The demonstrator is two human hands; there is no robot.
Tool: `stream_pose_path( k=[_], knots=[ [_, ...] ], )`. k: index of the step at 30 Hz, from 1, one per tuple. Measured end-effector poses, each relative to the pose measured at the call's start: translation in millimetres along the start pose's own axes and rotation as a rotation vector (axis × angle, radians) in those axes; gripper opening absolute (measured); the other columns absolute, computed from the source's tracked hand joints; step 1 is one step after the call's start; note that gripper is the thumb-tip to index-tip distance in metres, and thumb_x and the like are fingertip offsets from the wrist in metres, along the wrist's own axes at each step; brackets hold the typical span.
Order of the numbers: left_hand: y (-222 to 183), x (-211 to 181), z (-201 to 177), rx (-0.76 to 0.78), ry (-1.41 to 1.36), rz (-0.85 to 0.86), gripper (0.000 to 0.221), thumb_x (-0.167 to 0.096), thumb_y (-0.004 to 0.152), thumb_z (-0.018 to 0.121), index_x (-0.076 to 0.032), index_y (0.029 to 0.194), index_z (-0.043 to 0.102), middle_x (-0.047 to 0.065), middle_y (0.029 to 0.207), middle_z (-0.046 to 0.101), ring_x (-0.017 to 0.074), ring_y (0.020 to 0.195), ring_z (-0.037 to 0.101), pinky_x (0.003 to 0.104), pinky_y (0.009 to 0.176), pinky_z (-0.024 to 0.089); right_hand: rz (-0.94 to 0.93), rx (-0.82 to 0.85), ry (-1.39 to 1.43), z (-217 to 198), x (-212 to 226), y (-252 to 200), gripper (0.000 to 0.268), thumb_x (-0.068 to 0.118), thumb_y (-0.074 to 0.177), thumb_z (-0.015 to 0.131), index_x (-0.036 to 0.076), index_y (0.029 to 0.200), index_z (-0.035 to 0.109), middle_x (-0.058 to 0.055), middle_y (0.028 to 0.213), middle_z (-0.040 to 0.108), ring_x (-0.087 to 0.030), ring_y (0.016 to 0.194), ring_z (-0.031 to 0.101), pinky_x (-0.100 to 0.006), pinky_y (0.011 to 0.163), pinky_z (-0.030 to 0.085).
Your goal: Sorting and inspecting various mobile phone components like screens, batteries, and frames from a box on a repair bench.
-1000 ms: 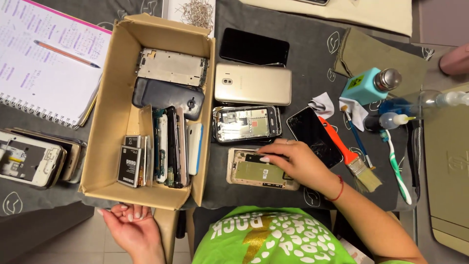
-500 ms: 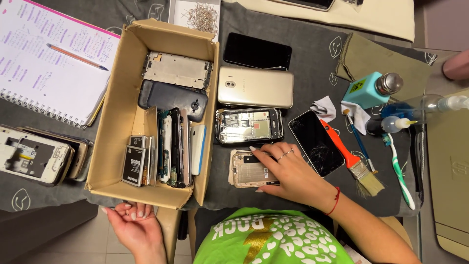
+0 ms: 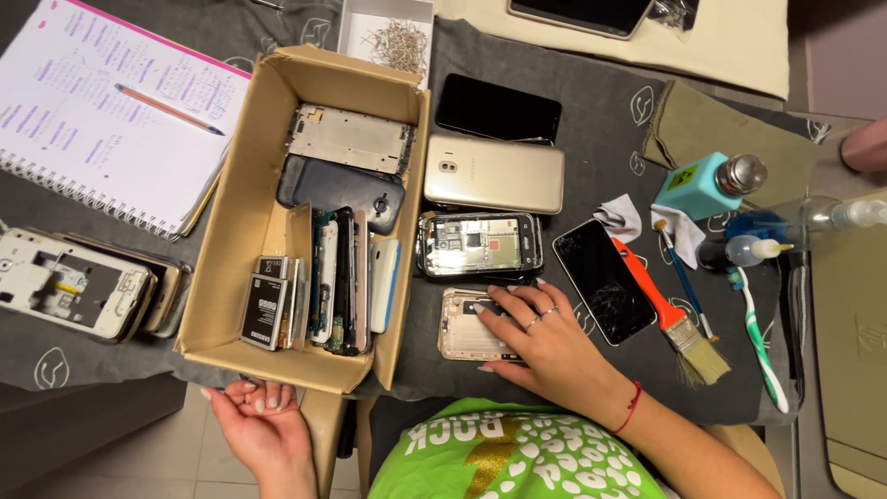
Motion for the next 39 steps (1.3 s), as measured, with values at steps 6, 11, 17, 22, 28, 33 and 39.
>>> stream_pose_path(
  k=[6, 11, 17, 22, 28, 33, 39],
  knots=[
    [4, 2, -3, 0.01, -0.059, 0.013, 0.052, -0.049, 0.112, 0.048, -0.018, 0.071, 0.055, -0.005, 0.058, 0.044, 0.0078, 0.049, 0.039, 0.025, 0.048, 0.028, -0.041, -0.029, 0.063, -30, 11, 15, 0.058, 0.051, 0.09, 0.074, 0.009, 0.129, 0.064, -0.011, 0.13, 0.065, -0.029, 0.116, 0.061, -0.05, 0.105, 0.045],
    [-1, 1, 3, 0.019, -0.071, 0.03, 0.052, -0.047, 0.113, 0.044, -0.017, 0.073, 0.054, -0.005, 0.055, 0.041, 0.0068, 0.047, 0.038, 0.024, 0.049, 0.029, -0.207, -0.151, 0.193, -76, 26, 62, 0.03, 0.024, 0.096, 0.072, 0.001, 0.115, 0.069, -0.012, 0.104, 0.073, -0.025, 0.092, 0.07, -0.038, 0.086, 0.057],
    [1, 1, -1, -0.011, -0.126, 0.022, 0.054, -0.048, 0.11, 0.047, -0.013, 0.07, 0.055, -0.002, 0.051, 0.035, 0.0086, 0.046, 0.032, 0.025, 0.048, 0.026, -0.422, -0.171, 0.206, -87, 50, 155, 0.025, 0.024, 0.101, 0.066, 0.002, 0.112, 0.07, -0.01, 0.093, 0.071, -0.025, 0.082, 0.067, -0.038, 0.079, 0.054],
    [1, 2, -4, -0.037, -0.176, 0.017, 0.056, -0.048, 0.11, 0.046, -0.011, 0.069, 0.055, -0.001, 0.052, 0.035, 0.0102, 0.047, 0.034, 0.026, 0.048, 0.025, -0.617, -0.089, 0.151, -44, 68, 222, 0.021, 0.024, 0.103, 0.067, 0.005, 0.109, 0.071, -0.008, 0.094, 0.07, -0.027, 0.085, 0.063, -0.038, 0.079, 0.048],
    [-3, -4, -2, -0.068, -0.197, -0.037, 0.053, -0.047, 0.111, 0.045, -0.01, 0.073, 0.054, -0.001, 0.053, 0.035, 0.0102, 0.047, 0.032, 0.027, 0.048, 0.026, -0.908, 0.086, -0.161, -1, 92, 265, 0.024, 0.004, 0.09, 0.069, 0.007, 0.113, 0.07, -0.005, 0.091, 0.066, -0.026, 0.085, 0.059, -0.04, 0.082, 0.044],
    [-6, -6, 1, -0.069, -0.191, -0.063, 0.053, -0.046, 0.111, 0.044, -0.01, 0.072, 0.053, 0.0, 0.053, 0.033, 0.0118, 0.048, 0.033, 0.027, 0.049, 0.028, -1.008, 0.235, -0.196, 11, 105, 277, 0.01, 0.016, 0.095, 0.069, 0.014, 0.105, 0.071, 0.0, 0.081, 0.065, -0.025, 0.081, 0.056, -0.04, 0.072, 0.04],
    [-5, -7, -1, -0.097, -0.184, -0.086, 0.053, -0.046, 0.11, 0.045, -0.01, 0.072, 0.053, 0.001, 0.052, 0.034, 0.0129, 0.047, 0.035, 0.027, 0.05, 0.03, -1.082, 0.193, -0.18, 11, 107, 281, 0.017, 0.013, 0.094, 0.069, 0.01, 0.111, 0.07, -0.004, 0.082, 0.064, -0.026, 0.078, 0.058, -0.04, 0.074, 0.043]
  ],
)
Point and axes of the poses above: each hand's wrist, its own y-axis towards the middle knuckle, its own z-axis out of the palm, x = y × z, the point moved 2 cm from there along y, towards the middle knuckle
